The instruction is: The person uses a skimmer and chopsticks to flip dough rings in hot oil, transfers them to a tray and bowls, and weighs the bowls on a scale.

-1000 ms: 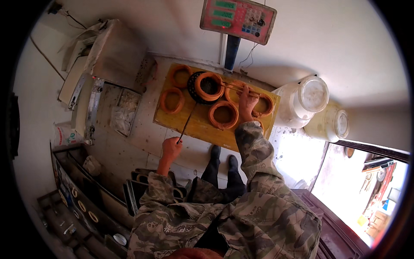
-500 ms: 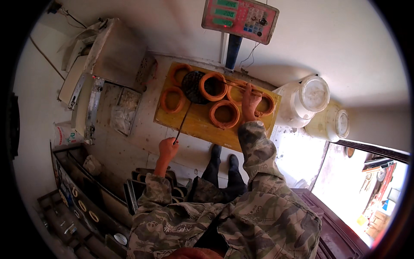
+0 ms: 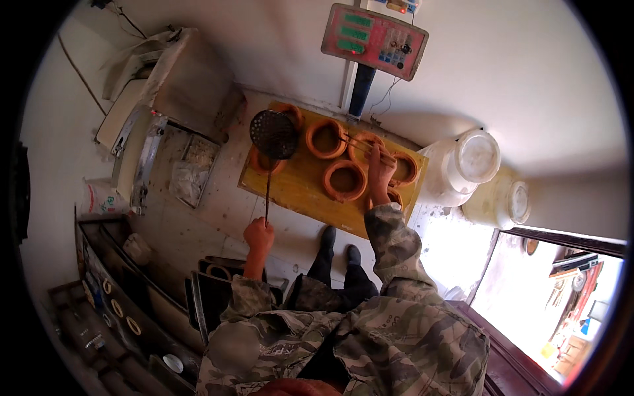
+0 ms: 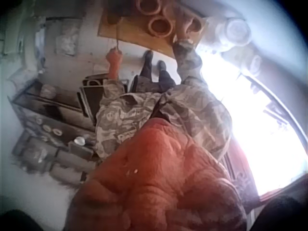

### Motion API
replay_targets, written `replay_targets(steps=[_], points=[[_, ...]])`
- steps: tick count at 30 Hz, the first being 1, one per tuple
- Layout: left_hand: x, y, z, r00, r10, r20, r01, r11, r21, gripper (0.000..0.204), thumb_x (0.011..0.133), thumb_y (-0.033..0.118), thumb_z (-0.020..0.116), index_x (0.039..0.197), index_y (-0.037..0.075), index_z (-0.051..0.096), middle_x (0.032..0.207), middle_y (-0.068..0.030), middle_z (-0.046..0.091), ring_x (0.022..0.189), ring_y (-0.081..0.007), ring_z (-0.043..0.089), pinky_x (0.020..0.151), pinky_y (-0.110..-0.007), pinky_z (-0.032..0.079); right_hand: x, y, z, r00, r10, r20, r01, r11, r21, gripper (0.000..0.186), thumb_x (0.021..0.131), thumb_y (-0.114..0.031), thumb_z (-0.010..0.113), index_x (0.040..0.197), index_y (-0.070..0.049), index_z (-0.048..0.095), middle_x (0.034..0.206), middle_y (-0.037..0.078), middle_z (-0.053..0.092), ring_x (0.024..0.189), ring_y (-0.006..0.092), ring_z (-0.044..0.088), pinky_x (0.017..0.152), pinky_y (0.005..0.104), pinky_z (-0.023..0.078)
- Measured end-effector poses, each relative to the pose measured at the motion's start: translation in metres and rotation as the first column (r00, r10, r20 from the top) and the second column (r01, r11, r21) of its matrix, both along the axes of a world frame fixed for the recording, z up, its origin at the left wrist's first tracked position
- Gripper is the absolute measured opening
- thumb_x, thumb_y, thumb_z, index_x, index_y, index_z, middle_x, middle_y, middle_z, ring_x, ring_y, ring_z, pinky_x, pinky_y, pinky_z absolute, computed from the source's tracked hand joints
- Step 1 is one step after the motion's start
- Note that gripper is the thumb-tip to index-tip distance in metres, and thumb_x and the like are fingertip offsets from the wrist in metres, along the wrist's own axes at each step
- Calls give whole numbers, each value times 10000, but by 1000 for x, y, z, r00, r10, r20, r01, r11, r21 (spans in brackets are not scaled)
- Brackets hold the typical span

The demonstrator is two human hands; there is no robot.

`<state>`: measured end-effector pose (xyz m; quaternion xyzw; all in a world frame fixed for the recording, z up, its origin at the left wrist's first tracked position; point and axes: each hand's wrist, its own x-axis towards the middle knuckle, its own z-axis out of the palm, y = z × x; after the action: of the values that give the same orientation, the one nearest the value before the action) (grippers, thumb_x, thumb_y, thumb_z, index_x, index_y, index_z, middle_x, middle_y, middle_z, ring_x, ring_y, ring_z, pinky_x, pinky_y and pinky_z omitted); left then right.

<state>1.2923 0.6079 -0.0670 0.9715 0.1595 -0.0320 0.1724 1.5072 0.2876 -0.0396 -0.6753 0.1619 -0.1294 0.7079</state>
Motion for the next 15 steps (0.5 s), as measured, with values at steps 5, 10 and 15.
replay_targets(steps=[5, 10, 15], points=[[-40, -14, 14, 984, 145, 108, -117, 966, -231, 111, 808, 151, 634, 812, 49, 677, 694, -118, 638, 596, -284, 597, 567, -409, 477, -25, -12, 14, 999, 22, -42, -9, 958, 285, 259, 942, -175, 596, 1083, 43, 608, 978, 114, 674, 798, 193, 682, 689, 266, 569], [-109, -50, 42, 941, 332, 60, -223, 744, -629, 129, 776, 127, 620, 832, 23, 674, 610, -128, 591, 548, -203, 585, 534, -350, 443, -46, -54, -8, 995, 52, -81, -22, 938, 345, 237, 921, -230, 620, 1040, -25, 609, 943, 105, 671, 774, 212, 685, 619, 291, 559], [-218, -101, 60, 856, 516, 5, -344, 577, -741, 128, 818, 89, 606, 881, 2, 676, 576, -50, 572, 493, -93, 548, 475, -289, 439, -92, -40, 1, 960, 251, -127, -173, 884, 435, 236, 931, -264, 592, 1035, -52, 592, 926, 83, 666, 771, 221, 689, 589, 287, 537]])
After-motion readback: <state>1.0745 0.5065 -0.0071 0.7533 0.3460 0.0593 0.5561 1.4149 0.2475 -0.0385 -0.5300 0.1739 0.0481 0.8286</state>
